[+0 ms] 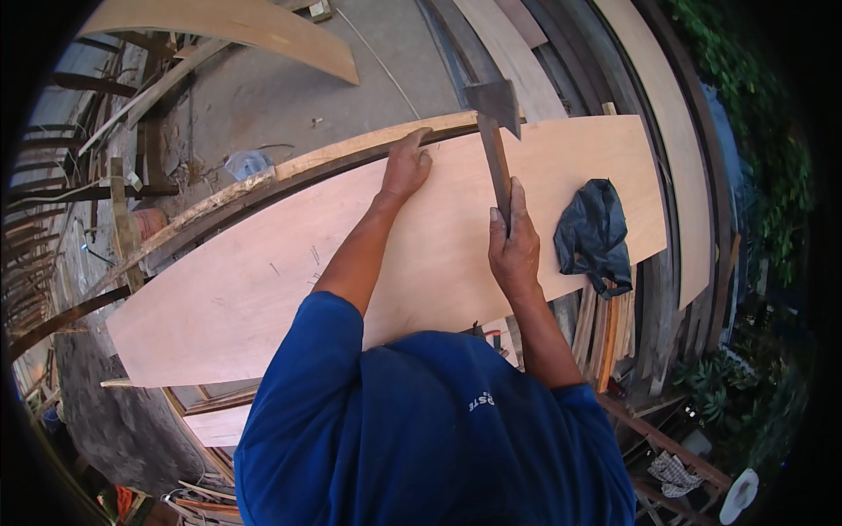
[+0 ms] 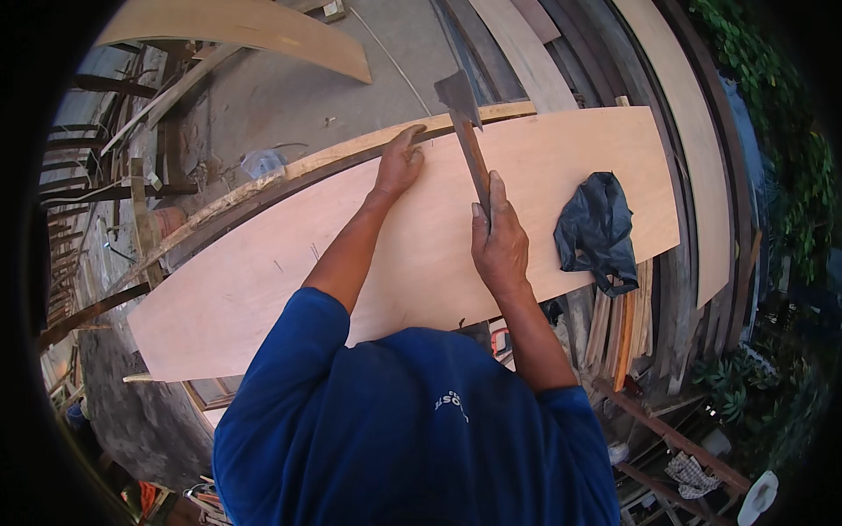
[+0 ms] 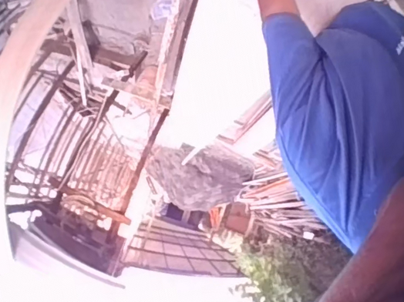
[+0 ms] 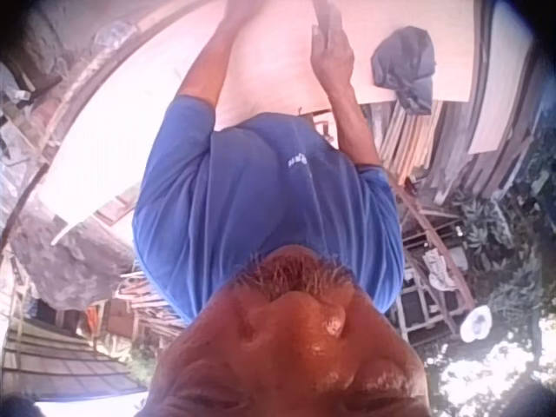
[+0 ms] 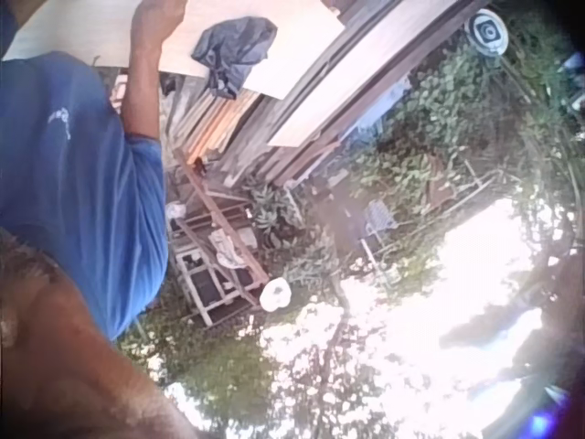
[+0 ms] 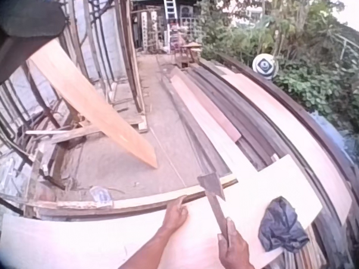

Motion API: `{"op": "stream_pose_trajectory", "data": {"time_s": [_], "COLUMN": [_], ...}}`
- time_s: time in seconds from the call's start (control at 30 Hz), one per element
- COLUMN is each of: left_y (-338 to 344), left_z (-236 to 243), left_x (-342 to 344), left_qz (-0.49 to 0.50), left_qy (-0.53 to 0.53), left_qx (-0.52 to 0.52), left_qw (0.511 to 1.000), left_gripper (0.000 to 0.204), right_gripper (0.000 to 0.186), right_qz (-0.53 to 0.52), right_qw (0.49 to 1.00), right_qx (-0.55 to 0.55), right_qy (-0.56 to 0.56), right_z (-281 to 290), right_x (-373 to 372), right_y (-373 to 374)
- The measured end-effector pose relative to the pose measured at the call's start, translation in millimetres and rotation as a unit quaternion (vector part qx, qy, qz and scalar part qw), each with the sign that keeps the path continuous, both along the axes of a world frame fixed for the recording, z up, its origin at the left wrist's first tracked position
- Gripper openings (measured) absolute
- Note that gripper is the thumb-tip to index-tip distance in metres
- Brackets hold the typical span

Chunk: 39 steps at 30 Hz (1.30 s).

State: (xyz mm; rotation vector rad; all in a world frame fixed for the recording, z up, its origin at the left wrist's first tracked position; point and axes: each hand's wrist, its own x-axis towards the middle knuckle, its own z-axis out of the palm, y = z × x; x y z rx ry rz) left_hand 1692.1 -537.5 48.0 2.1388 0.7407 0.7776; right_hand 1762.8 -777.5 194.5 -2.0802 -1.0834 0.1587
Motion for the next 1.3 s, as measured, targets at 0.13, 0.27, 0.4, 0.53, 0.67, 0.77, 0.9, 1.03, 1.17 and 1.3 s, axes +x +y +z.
{"op": "stream_pose_trajectory", "data": {"time_s": [0.13, 0.27, 0.4, 0.53, 0.67, 0.77, 0.9, 1.03, 1.17, 1.3], "left_y": [15.3, 22.7, 19.3, 15.4, 27.0, 11.4, -28.1, -61.9, -65.8, -67.6], "left_z": [6.6, 11.8, 3.5, 10.5, 8.8, 22.7, 18.0, -0.4, -4.2, -1.3], "left_x": [-43.9, -102.0, -125.5, -123.0, -146.2, -205.9, -312.6, -370.9, -376.8, -382.6], "left_qz": [0.103, 0.133, 0.132, 0.113, 0.148, 0.221, 0.368, 0.425, 0.396, 0.385], "left_qy": [0.206, 0.336, 0.271, 0.311, 0.168, 0.267, 0.419, 0.387, 0.349, 0.332], "left_qx": [0.069, 0.079, 0.133, 0.063, 0.127, 0.163, 0.083, 0.026, 0.038, 0.03], "left_qw": [0.971, 0.929, 0.944, 0.941, 0.966, 0.924, 0.826, 0.818, 0.848, 0.86], "left_gripper": [0.048, 0.053, 0.054, 0.051, 0.051, 0.053, 0.063, 0.063, 0.058, 0.053], "right_gripper": [0.062, 0.061, 0.067, 0.066, 0.066, 0.061, 0.061, 0.062, 0.063, 0.06], "right_qz": [0.002, 0.019, -0.038, 0.007, 0.004, -0.072, 0.003, -0.023, -0.028, 0.005], "right_qw": [0.987, 0.967, 0.996, 0.93, 0.988, 0.997, 0.939, 0.993, 0.985, 0.954], "right_qx": [-0.158, -0.245, 0.077, -0.35, -0.145, 0.027, -0.336, -0.112, -0.168, -0.298], "right_qy": [0.006, 0.066, -0.009, 0.11, 0.053, -0.02, 0.079, 0.017, 0.014, 0.027], "right_z": [-27.2, -11.9, -15.8, -36.6, -15.8, -45.3, -43.9, -23.6, -49.2, -21.5], "right_x": [3.5, 8.1, -10.9, 2.3, -3.0, -16.0, -2.2, -22.3, -18.4, -17.3], "right_y": [-3.0, -3.7, 0.8, -3.2, 4.5, -3.8, 1.4, 2.4, -2.4, 9.0]}}
